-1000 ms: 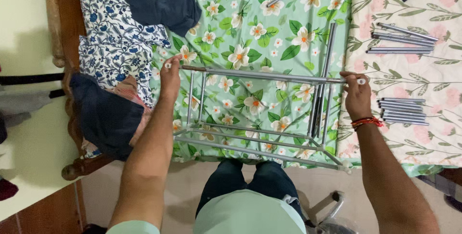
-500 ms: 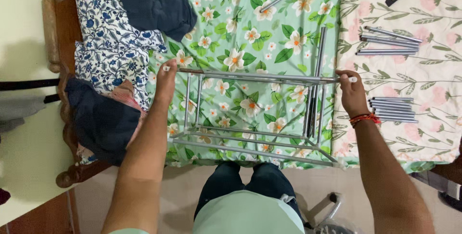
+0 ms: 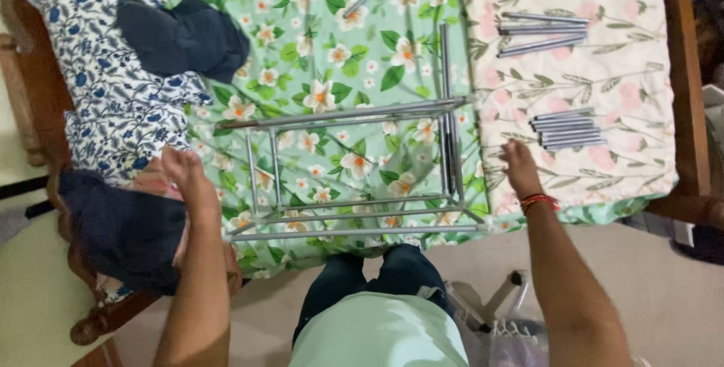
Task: The person assembles a metal frame structure on a bed by connecting multiple metal rods with plastic connectors. They pick up rods and connectors, align the pieces, and insert them to form a rectangular frame.
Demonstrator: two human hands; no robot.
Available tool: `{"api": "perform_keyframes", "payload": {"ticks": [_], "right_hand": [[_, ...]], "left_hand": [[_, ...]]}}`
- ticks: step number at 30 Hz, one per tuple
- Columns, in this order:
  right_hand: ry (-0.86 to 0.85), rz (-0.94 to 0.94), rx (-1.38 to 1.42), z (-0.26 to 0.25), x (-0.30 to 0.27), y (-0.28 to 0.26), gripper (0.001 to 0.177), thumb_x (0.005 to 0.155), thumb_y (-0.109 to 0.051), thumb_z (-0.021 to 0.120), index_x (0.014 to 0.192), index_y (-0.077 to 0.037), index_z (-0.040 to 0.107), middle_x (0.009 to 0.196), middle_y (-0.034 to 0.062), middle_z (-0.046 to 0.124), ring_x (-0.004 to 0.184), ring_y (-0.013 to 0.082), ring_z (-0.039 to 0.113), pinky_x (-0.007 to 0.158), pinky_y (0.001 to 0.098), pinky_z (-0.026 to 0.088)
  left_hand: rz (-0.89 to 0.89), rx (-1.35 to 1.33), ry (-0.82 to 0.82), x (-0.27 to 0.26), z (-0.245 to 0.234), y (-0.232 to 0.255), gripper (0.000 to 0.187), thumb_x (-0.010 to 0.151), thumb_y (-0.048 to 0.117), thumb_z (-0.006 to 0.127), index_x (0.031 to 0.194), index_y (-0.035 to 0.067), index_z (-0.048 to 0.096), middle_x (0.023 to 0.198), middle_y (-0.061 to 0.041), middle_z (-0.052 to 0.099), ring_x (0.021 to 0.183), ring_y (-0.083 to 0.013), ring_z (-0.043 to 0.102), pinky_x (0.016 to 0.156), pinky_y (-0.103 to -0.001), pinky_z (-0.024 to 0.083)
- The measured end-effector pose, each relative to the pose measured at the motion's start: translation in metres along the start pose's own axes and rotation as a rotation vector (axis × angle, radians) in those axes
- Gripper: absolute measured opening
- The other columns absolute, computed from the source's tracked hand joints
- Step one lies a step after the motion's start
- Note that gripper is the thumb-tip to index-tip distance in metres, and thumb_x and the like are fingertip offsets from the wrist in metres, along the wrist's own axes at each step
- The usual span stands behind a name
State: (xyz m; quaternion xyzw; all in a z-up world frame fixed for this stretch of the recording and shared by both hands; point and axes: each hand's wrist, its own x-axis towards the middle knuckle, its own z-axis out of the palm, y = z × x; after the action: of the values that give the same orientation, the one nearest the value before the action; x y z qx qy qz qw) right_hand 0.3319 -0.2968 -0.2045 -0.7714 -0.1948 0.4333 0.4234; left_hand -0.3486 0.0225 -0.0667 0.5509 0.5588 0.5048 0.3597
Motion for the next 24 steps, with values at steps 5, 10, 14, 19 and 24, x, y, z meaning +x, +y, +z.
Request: {"api": "perform_keyframes", "payload": {"ticks": [5,10,14,19,24], "right_hand": [[-0.074,0.075,-0.358,0.009,-0.018,0.049,0.047,0.103,-0.039,0.057,0.127,-0.001,0.068,0.108,0.0173,0.075,0.099,0.0289,0.071,0.092,0.0400,0.054],[-0.064,0.091,-0.364,0.017,-0.026,0.090,0.046,0.098,-0.036,0.062,0.130,-0.003,0.066,0.124,0.0187,0.071,0.117,0.0332,0.067,0.102,0.0424,0.050],[0.005,0.076,-0.331,0.000,-0.012,0.114,0.046,0.097,-0.036,0.064,0.129,-0.002,0.066,0.126,0.0192,0.071,0.120,0.0336,0.066,0.102,0.0422,0.050],[0.144,0.049,-0.299,-0.034,0.028,0.147,0.049,0.097,-0.036,0.066,0.130,0.000,0.064,0.126,0.0199,0.070,0.120,0.0329,0.066,0.104,0.0416,0.050],[0.227,0.113,-0.144,-0.061,0.059,0.176,0.055,0.095,-0.032,0.067,0.139,-0.001,0.055,0.136,0.0195,0.065,0.122,0.0316,0.065,0.103,0.0404,0.050]], "left_hand": [[0.114,0.322,0.062,-0.062,0.048,0.081,0.057,0.116,0.029,0.062,0.150,0.000,0.026,0.142,-0.018,0.037,0.133,-0.0268,0.044,0.112,-0.041,0.043],[0.052,0.412,-0.206,-0.124,0.118,0.135,0.036,0.110,0.022,0.064,0.131,0.003,0.042,0.126,-0.011,0.046,0.115,-0.0208,0.052,0.102,-0.038,0.050],[-0.228,0.428,-0.564,-0.180,0.175,0.150,0.022,0.103,0.024,0.061,0.116,0.006,0.066,0.113,-0.005,0.069,0.105,-0.0165,0.066,0.095,-0.035,0.052],[-0.116,0.307,-0.988,-0.245,0.254,0.160,0.024,0.101,0.018,0.062,0.118,0.002,0.068,0.110,-0.011,0.073,0.102,-0.0209,0.069,0.092,-0.034,0.054],[-0.098,0.289,-1.202,-0.274,0.332,0.176,0.021,0.098,0.013,0.063,0.115,0.002,0.068,0.111,-0.011,0.073,0.102,-0.0216,0.070,0.092,-0.034,0.054]]}}
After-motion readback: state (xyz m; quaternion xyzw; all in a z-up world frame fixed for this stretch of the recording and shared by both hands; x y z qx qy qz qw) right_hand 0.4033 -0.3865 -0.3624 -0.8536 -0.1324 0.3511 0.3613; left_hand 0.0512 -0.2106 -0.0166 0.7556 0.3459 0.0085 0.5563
